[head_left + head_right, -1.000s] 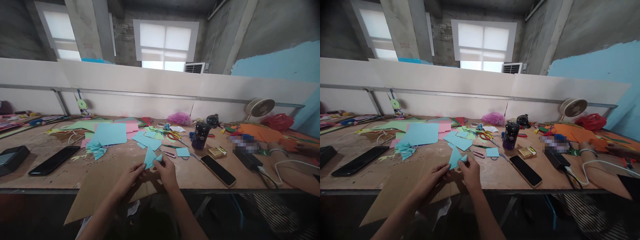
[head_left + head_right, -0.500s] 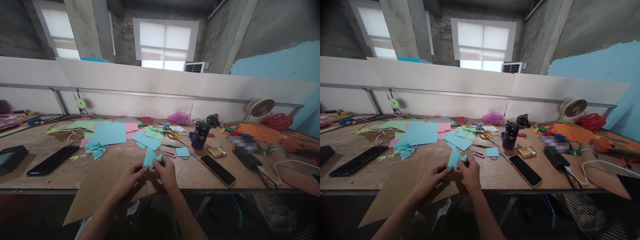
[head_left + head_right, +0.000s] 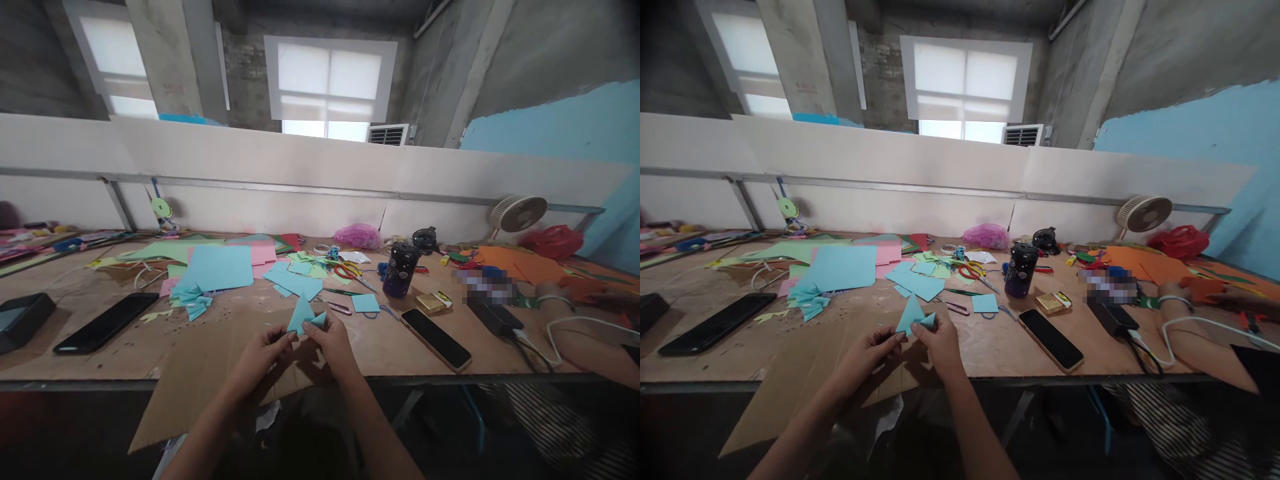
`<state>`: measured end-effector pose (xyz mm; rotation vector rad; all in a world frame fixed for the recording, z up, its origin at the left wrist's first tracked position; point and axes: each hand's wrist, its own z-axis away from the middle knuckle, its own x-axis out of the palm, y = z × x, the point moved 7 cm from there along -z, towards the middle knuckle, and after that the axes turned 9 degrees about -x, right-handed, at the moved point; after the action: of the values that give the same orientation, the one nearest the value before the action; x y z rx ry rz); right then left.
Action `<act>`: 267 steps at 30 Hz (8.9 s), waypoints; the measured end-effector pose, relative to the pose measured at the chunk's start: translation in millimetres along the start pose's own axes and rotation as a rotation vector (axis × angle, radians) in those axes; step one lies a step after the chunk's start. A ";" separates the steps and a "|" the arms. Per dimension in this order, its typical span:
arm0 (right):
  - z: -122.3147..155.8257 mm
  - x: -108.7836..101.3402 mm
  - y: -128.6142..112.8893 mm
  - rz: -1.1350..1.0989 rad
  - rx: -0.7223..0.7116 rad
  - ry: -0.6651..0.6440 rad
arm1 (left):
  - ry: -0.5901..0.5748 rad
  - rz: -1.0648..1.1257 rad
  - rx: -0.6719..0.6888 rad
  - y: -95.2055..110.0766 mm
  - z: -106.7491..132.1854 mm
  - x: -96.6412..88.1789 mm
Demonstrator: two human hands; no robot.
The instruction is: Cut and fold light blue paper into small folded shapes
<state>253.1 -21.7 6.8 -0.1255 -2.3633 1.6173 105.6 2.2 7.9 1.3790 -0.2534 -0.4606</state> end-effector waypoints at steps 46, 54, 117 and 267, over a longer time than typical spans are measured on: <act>3.7 -0.7 -9.0 -0.087 -0.071 -0.002 | 0.096 0.021 -0.010 7.3 5.4 -4.8; 3.0 -4.1 -4.0 -0.129 -0.052 0.043 | 0.072 0.028 -0.010 2.2 2.5 -5.3; 1.5 4.6 -0.4 0.011 0.022 -0.052 | 0.049 -0.076 0.031 2.2 1.7 -3.8; -2.4 11.7 -6.0 -0.034 -0.030 -0.042 | -0.010 -0.064 -0.056 0.5 6.3 -6.6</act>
<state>243.0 -19.2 15.2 -0.0573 -2.4082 1.5843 97.1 -0.2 10.2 1.3337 -0.2037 -0.5236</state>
